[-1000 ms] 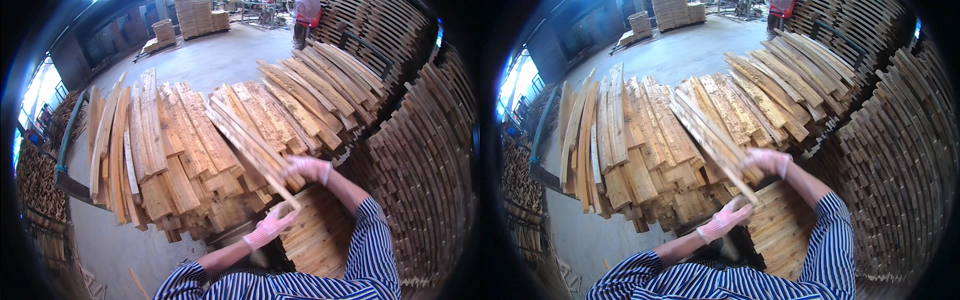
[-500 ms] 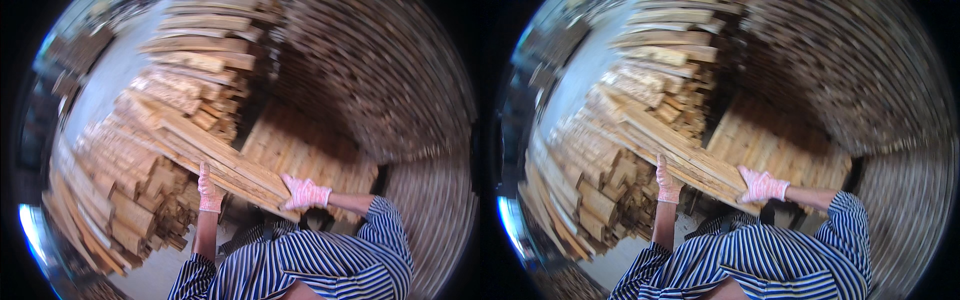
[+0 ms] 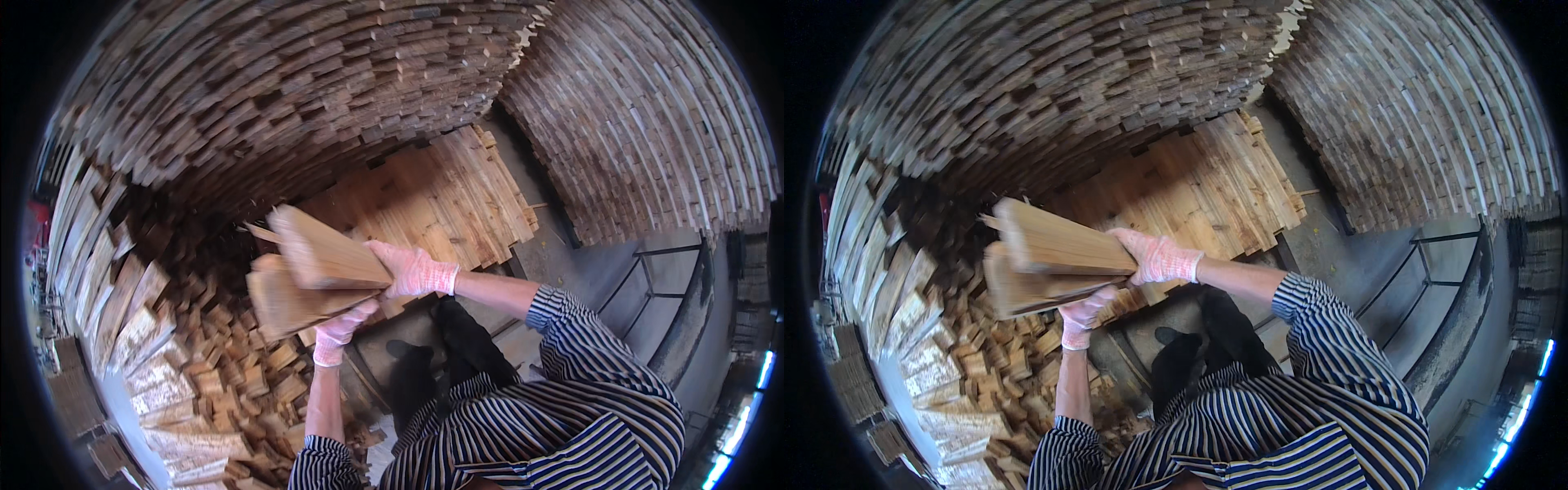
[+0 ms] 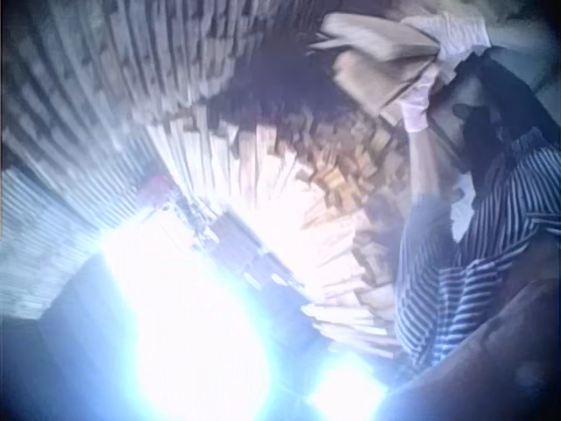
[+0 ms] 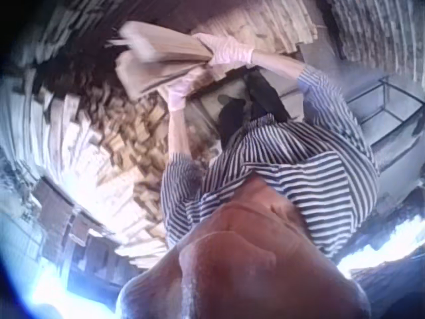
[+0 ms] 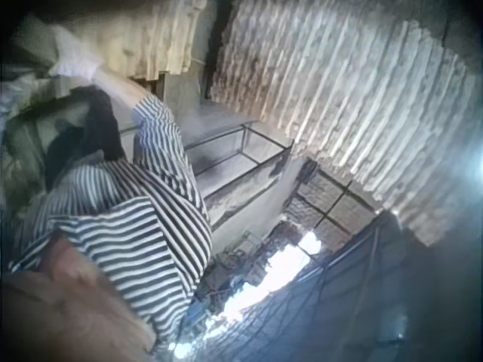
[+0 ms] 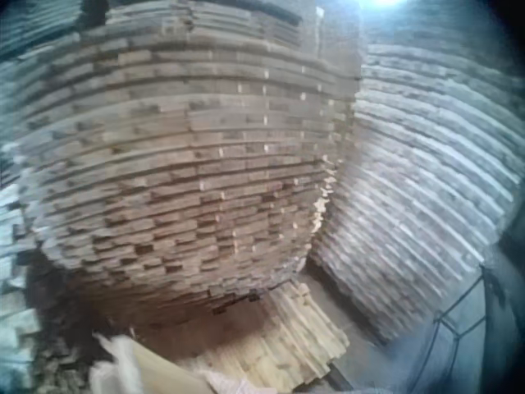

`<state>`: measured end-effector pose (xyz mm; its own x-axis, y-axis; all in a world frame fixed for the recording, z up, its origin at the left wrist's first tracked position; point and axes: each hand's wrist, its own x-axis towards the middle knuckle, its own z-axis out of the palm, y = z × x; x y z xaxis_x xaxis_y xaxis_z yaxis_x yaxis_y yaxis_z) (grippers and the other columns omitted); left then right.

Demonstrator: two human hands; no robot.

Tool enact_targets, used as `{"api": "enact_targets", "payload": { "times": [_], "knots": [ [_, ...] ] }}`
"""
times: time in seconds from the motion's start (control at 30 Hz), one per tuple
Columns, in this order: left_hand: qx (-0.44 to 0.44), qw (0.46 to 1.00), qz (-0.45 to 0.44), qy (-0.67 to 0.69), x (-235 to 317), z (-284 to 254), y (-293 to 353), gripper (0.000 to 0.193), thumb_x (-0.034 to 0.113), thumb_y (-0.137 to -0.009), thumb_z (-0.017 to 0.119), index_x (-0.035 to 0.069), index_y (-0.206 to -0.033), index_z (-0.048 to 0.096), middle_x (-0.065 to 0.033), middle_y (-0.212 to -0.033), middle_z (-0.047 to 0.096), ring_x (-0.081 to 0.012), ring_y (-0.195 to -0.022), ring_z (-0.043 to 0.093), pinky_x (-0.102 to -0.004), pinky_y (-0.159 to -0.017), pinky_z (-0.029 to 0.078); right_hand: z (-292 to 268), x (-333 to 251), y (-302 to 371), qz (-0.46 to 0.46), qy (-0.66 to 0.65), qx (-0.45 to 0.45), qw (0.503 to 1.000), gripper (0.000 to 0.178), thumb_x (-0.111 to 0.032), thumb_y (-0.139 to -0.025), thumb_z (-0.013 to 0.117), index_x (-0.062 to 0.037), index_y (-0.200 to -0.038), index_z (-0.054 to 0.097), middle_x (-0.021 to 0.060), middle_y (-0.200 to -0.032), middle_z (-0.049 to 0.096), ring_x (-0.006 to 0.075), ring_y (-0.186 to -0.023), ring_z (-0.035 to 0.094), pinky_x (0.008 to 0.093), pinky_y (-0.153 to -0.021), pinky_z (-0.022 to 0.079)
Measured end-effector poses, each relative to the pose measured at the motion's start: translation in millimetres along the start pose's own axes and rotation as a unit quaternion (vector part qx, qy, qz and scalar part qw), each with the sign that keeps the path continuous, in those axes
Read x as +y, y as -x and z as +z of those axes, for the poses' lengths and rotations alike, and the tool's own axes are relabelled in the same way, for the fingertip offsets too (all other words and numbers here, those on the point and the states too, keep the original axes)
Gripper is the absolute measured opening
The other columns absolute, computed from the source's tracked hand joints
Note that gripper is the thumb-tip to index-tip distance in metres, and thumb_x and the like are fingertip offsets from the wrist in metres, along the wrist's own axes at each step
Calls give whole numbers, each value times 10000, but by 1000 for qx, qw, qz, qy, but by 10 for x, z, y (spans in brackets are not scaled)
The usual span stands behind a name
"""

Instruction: The person repeatedly picks up wooden planks from a large pile and stacks them onto a growing stack. The person wears pink gloves and handles the planks by hand, arranging them in layers.

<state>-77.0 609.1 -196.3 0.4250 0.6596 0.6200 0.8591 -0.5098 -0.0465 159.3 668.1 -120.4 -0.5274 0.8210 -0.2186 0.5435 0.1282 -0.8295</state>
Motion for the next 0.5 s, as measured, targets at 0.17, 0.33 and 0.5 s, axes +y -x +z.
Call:
{"api": "enact_targets", "payload": {
  "times": [0.17, 0.33, 0.5],
  "knots": [
    [-251, 897, -46, 362, 172, 1461, -87, 847, 430, -947, 712, -21, -1530, 296, -314, -1414, 481, -375, -1211, 595, -427, -884, 617, 475, 1961, -293, 96, -51, 46, 993, 1254, -421, -669, 920, -53, -1600, 166, 242, -1526, 447, 368, -1373, 502, 406, -1126, 437],
    [-251, 596, -349, 678, 292, 1727, -1244, 238, 84, -855, 800, -63, -1024, 716, -126, -875, 764, -208, -743, 748, -352, -698, 640, 108, 2192, -261, 82, -197, 90, 973, 1386, -554, -675, 886, 31, -1605, 41, 341, -1473, 458, 418, -1358, 503, 397, -1152, 407],
    [-229, 477, -451, 719, 279, 2889, -1259, 334, 303, -886, 751, 17, -1058, 736, -38, -919, 742, -140, -819, 682, -323, -771, 544, -259, 2539, 188, 186, -324, 213, 903, 1213, -480, -726, 899, -7, -1603, 206, 273, -1604, 321, 317, -1504, 328, 381, -1239, 265]
  ]
}}
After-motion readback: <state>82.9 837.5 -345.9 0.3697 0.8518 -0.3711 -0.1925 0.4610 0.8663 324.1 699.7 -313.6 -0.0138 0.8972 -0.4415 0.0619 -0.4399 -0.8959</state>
